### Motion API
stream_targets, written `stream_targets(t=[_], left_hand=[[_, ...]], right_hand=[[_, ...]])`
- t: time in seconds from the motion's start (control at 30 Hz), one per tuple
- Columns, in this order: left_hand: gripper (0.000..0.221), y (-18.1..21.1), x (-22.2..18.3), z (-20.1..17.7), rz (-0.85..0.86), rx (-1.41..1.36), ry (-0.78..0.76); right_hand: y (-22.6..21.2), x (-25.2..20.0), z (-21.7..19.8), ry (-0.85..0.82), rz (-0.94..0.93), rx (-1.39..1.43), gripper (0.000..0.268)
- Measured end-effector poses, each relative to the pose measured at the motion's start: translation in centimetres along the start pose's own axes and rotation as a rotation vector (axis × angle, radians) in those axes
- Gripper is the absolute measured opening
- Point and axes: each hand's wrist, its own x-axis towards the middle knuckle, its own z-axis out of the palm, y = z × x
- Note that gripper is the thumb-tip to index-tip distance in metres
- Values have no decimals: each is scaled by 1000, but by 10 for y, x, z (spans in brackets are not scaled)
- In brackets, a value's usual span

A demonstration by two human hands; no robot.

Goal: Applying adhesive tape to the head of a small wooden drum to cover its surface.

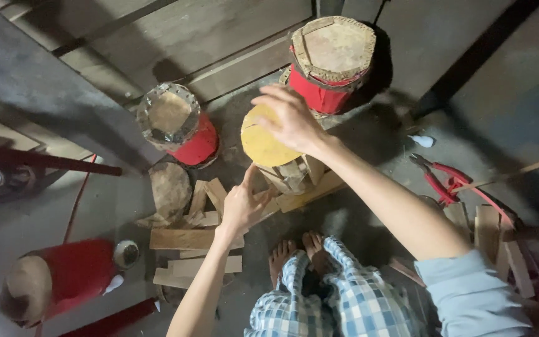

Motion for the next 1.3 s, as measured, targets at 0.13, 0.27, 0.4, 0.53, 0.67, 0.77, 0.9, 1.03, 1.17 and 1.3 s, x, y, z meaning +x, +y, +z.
stream_targets(t=[0.13, 0.27, 0.4, 0.53, 0.67, 0.77, 0.9, 1.03, 1.17, 1.3], left_hand=[[80, 15, -5, -3, -12, -32, 19], [76, 7, -3, 9, -4, -67, 72], [71, 0, 0, 18, -6, -82, 89], [70, 5, 0, 17, -11, -83, 69], [68, 5, 1, 15, -28, -80, 67], [68, 6, 1, 16, -51, -86, 69], [69, 8, 2, 14, -62, -144, 70], [71, 11, 1, 9, -53, -145, 62], [77, 11, -2, 8, -43, -150, 65], [80, 3, -1, 12, -41, -133, 93]], right_hand=[[4, -52, -48, 345, 153, 271, 20], [40, -133, -24, 479, 748, 458, 22], [77, -192, 45, 302, 1114, 579, 73], [46, -185, 45, 158, 1267, 559, 91], [47, -194, 63, 334, 1232, 830, 62], [49, -200, 66, 355, 1254, 890, 56], [38, -184, 52, 390, 1277, 945, 35], [42, -180, 47, 384, 1373, 1056, 25], [48, -183, 40, 302, 1379, 1218, 15], [41, -175, 23, 216, 1411, 1240, 11]])
